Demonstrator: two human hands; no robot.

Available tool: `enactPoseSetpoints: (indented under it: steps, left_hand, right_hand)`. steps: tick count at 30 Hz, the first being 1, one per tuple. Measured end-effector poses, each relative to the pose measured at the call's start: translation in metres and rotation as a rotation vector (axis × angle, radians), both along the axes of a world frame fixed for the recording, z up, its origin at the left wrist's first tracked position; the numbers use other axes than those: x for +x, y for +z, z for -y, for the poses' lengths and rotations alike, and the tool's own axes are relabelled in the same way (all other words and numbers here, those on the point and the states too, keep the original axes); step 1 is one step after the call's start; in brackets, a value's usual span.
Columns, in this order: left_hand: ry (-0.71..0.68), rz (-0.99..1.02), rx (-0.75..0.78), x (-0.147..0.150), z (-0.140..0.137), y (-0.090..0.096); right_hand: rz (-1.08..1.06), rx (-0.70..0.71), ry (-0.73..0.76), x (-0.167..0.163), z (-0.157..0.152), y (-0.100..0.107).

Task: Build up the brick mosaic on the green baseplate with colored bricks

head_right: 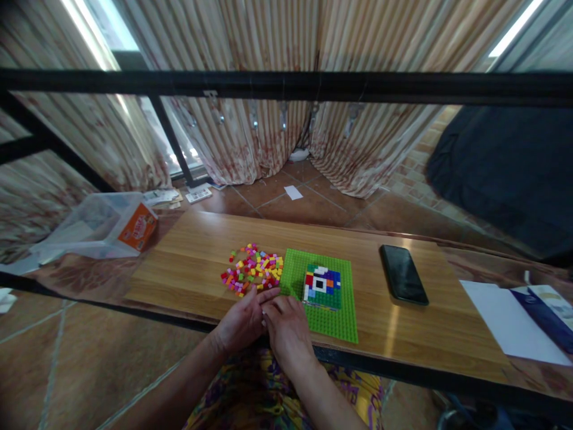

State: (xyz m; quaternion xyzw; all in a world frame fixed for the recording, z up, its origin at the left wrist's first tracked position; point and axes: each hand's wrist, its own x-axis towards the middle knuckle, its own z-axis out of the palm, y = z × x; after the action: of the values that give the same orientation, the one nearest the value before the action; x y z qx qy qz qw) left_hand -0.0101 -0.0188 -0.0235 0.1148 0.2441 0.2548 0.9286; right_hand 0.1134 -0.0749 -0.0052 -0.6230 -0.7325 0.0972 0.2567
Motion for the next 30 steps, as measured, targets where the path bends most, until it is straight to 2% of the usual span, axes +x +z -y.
enactPoseSetpoints:
  steps: [5,10,13,18,23,30]
  left_hand:
    - [0.013,0.005,-0.016,0.001,0.000,0.004]
    - [0.050,0.012,-0.032,0.001,0.000,0.003]
    - [0.045,-0.003,-0.022,0.001,0.000,0.002]
    - [0.009,-0.036,0.029,-0.001,0.001,0.001]
    - [0.000,-0.063,0.033,-0.002,0.001,0.001]
    - [-0.003,-0.060,0.036,-0.003,0.002,0.001]
  right_hand:
    - [0.007,-0.004,-0.018,-0.001,-0.004,-0.005]
    - [-0.255,-0.020,-0.065,0.007,-0.002,0.008]
    - [-0.353,0.042,-0.153,0.021,0.002,0.021]
    - [-0.335,0.122,-0.299,0.063,0.008,0.032]
    - [-0.333,0.146,-0.481,0.099,0.005,0.024]
    - [-0.519,0.092,-0.496,0.116,-0.015,0.004]
